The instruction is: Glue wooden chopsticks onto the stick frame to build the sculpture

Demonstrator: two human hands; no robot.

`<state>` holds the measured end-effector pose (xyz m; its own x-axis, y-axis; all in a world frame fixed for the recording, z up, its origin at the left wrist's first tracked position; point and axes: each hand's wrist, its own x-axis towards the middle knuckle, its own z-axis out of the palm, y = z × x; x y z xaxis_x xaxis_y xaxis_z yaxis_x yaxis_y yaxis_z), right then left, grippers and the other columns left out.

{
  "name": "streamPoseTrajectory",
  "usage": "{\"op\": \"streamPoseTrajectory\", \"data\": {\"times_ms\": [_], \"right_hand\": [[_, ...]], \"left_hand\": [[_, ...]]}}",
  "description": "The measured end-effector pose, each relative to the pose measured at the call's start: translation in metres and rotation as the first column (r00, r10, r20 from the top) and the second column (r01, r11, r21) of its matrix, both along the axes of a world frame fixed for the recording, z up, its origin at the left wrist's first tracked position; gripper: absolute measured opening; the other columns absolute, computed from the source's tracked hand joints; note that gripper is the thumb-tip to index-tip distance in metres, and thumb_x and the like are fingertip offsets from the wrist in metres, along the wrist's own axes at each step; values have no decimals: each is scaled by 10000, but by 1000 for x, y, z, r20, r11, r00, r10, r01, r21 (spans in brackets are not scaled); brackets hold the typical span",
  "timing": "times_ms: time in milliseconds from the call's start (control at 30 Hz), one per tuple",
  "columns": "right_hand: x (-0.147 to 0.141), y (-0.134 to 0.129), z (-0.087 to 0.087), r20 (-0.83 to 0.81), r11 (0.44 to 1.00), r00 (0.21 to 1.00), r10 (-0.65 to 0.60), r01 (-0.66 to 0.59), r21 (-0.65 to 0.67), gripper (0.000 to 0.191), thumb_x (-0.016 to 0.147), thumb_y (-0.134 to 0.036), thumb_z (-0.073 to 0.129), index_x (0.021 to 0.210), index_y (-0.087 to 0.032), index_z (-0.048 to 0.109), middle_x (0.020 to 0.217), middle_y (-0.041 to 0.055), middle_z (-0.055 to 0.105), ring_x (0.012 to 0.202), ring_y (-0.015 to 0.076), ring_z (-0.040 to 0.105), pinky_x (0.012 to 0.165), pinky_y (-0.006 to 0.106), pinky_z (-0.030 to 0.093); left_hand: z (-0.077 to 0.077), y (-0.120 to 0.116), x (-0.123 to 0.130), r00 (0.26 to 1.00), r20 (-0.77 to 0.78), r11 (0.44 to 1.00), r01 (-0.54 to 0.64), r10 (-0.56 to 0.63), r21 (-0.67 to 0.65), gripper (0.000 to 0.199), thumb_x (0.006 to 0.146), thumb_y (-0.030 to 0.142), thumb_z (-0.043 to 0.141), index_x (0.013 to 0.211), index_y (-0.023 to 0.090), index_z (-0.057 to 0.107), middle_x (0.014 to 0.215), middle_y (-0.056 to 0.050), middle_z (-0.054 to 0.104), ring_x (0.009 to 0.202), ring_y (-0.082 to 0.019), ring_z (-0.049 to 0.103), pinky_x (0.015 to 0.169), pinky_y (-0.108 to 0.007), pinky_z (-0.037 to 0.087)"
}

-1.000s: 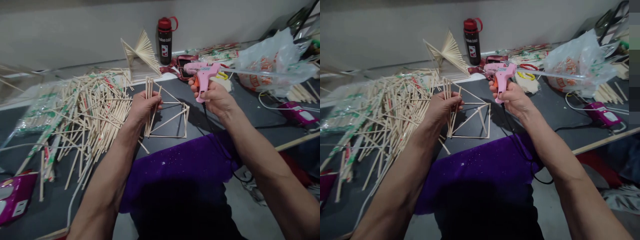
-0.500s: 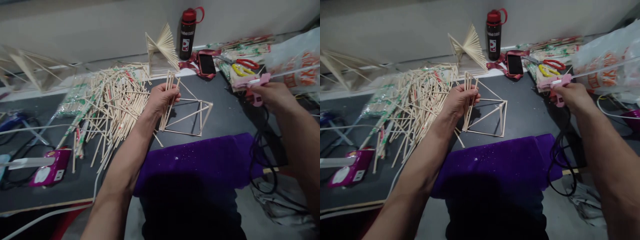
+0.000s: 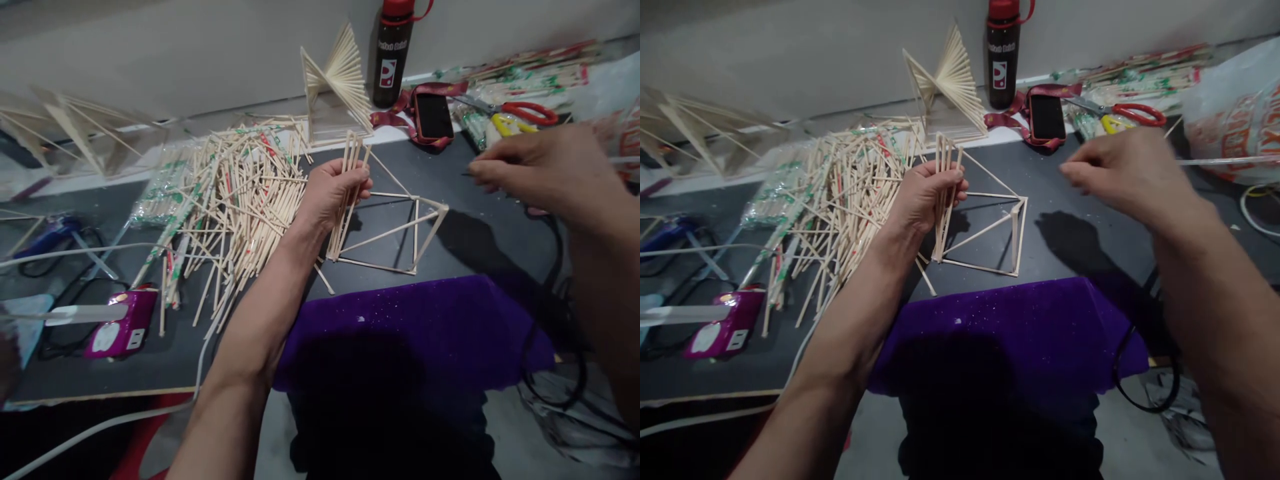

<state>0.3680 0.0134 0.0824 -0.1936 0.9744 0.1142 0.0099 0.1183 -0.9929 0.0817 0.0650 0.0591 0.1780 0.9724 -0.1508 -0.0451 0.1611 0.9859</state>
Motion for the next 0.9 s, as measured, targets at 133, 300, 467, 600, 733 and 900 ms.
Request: {"op": "streamPoseTrajectory", "data": {"times_ms": [133,300,467,600,733,900], "right_hand": [[-59,29,4,367,953,908,-202,95,289,216,781,-15,755,661,-194,745,527,-20,587,489,78,459,407,181,316],[-100,58,1,264,939,935,-236,149,310,155,785,-60,714,679,-170,741,587,-8,606,511,75,491,487,210,379],[-110,69,-3,157,962,961,-226,195,192,111,819,-130,715,718,-168,736,612,4,597,557,92,478,501,220,380],[-109,74,-16,88,980,991,-100,83,181,131,863,-172,682,756,-176,757,713,6,646,659,96,535,565,206,407],[-110,77,-27,-34,993,998,47,-43,110,135,870,-294,744,790,-186,735,781,25,662,791,151,625,623,241,494],[-115,77,-28,-109,998,992,64,-61,29,155,829,-303,799,778,-190,705,768,30,641,832,180,646,645,268,517]], "left_hand": [[-2,0,-1,1000,28,1000,7,-7,-1,123,770,214,725,858,167,653,674,23,690,606,-78,682,584,-164,546],[-2,-1,0,1000,24,1000,-2,2,0,119,782,217,718,873,170,658,678,29,688,598,-72,677,569,-159,531],[1,-2,2,999,-23,1000,-26,27,3,106,806,219,701,888,169,655,676,30,681,601,-74,680,563,-158,531],[2,-2,2,999,-40,999,-34,34,0,115,802,231,707,888,177,653,683,28,692,602,-76,683,564,-154,536],[0,0,0,998,-48,999,-40,41,22,148,790,275,733,871,181,651,709,17,712,593,-74,674,572,-156,539],[-2,0,0,998,-33,998,-47,49,43,106,797,245,714,852,177,653,706,13,712,590,-72,667,582,-167,547]]}}
